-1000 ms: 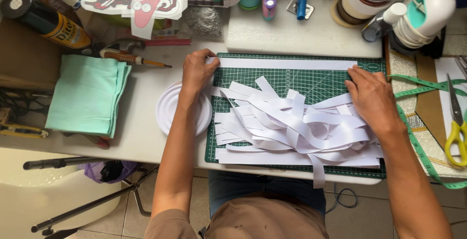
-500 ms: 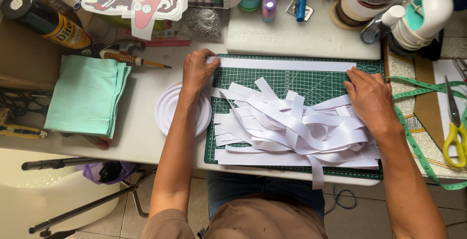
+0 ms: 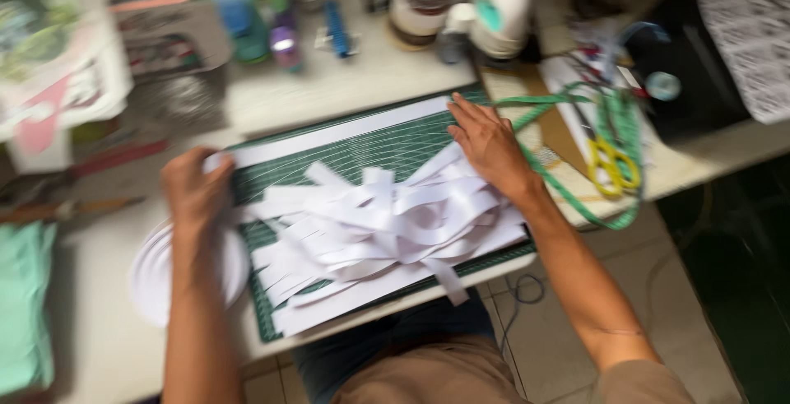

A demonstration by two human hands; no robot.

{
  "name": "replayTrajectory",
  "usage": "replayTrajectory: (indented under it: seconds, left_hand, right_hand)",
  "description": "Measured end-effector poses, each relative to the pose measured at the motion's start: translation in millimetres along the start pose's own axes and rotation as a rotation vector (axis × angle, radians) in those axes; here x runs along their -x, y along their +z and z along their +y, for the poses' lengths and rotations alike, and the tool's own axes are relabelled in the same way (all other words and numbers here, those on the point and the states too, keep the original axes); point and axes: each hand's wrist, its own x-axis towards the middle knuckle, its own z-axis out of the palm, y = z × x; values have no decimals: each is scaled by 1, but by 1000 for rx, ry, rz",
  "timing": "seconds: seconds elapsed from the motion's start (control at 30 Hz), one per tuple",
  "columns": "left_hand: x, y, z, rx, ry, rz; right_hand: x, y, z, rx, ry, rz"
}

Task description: The person measures and cuts white fabric strips using a ruler and yellow-handled scissors on a green cutting mat. They repeatedly align the ruler, cut the fabric, and stack the cut pieces. The person also briefly folds a small piece of fabric and discards a scrap into a nearby bin.

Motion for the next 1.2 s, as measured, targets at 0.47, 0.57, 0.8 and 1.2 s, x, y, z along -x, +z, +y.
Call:
replayTrajectory:
  seconds: [0.47, 0.57, 0.8, 1.2]
  left_hand:
    - [0, 2, 0, -42, 89, 117]
    - [-1, -5, 15, 30, 119, 153]
    - [35, -19, 59, 530, -52, 11]
    - [103, -19, 178, 1137, -218, -115]
  right_hand:
    - [143, -112, 72, 311, 664, -86]
    - [140, -110, 91, 299, 723, -158]
    - [159, -114, 73, -86, 832, -266]
    - [156, -43, -174, -1666, 567, -370]
